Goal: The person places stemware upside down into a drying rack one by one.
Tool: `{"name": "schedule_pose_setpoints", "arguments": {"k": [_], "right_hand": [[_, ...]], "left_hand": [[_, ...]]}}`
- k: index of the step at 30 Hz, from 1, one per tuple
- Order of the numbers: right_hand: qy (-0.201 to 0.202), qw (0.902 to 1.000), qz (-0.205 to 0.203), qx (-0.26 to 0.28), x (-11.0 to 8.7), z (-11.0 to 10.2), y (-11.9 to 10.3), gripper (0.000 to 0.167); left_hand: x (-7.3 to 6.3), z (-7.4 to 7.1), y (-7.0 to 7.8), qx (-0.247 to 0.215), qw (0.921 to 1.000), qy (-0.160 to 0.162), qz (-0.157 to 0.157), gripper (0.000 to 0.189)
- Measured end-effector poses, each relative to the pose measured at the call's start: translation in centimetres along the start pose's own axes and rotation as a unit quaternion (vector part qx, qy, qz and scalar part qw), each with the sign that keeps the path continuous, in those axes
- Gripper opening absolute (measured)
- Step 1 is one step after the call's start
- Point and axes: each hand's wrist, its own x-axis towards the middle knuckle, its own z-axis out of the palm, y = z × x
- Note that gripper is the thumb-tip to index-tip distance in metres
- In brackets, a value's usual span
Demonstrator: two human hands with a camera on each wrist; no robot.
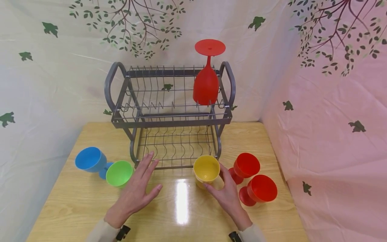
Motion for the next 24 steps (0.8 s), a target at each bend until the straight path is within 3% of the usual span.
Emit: {"name": "schedule_pose_setpoints", "arguments": {"k": [15, 24], "right_hand": [[0.01, 0.9988, -0.047, -0.013, 0.3, 0.3, -3.4, 0.08], [0.008, 0.9968, -0.08, -0.007, 0.5, 0.9, -5.2, 0.078]], "left_hand": [[0.6, -0.5, 0.7, -0.047, 0.9987, 0.011, -0.017, 0.077], [1.0, -1.0, 1.3, -0.099, 0.9941, 0.007, -0.043, 0.081]]}}
